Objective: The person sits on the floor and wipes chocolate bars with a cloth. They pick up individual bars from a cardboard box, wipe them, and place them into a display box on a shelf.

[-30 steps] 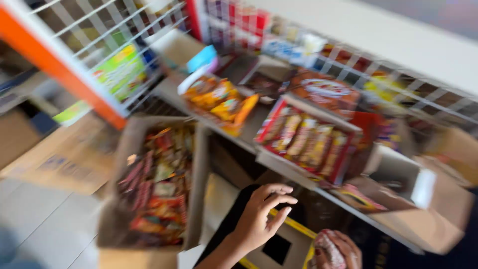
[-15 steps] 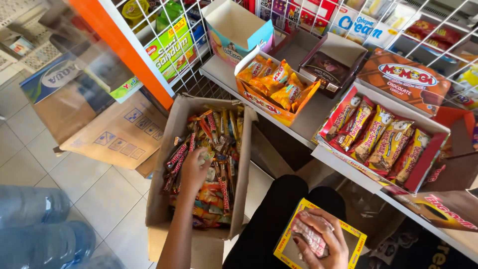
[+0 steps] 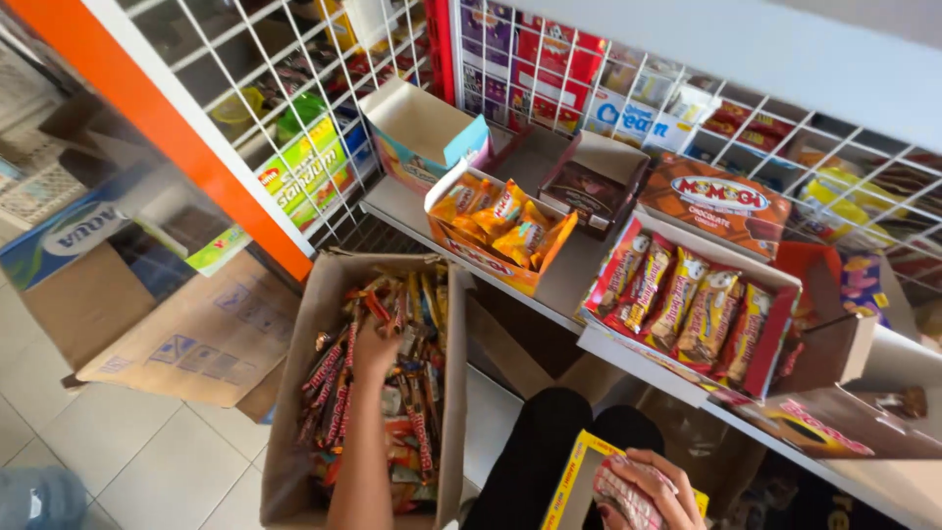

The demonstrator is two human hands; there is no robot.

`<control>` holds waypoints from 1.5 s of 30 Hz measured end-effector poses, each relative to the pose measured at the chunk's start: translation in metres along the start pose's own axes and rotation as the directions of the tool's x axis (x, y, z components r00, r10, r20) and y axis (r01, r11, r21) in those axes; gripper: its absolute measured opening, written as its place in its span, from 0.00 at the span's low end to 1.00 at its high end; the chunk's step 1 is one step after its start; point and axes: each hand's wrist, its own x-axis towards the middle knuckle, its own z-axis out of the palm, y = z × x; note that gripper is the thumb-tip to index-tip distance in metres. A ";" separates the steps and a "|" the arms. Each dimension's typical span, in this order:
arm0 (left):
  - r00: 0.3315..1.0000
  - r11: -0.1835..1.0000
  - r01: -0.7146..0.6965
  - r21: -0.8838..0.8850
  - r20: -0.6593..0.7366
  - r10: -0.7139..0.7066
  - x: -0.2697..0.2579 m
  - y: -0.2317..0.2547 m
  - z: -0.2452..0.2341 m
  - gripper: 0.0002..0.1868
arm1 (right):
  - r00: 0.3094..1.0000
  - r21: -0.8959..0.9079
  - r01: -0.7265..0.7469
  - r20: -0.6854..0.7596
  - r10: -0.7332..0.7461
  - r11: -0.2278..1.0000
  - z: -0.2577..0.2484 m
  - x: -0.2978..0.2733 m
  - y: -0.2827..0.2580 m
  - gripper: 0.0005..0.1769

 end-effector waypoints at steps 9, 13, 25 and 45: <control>0.973 0.700 0.063 -0.711 0.199 0.115 -0.221 0.067 -0.063 0.36 | 0.979 0.500 -0.181 0.178 0.104 0.847 0.047 0.020 -0.078 0.24; 0.772 0.436 0.365 -0.823 0.529 0.353 -0.282 0.095 -0.048 0.37 | 0.926 0.588 -0.329 0.356 0.129 0.738 0.041 0.058 -0.111 0.21; 0.570 0.566 0.111 -0.817 0.519 0.637 -0.311 0.157 -0.027 0.46 | 0.990 0.217 0.121 -0.096 -0.102 0.969 0.005 0.016 -0.058 0.27; 0.426 0.487 0.554 -0.675 0.733 0.531 -0.326 0.136 -0.011 0.34 | 0.981 0.275 0.034 -0.195 0.021 0.961 -0.027 0.032 -0.037 0.28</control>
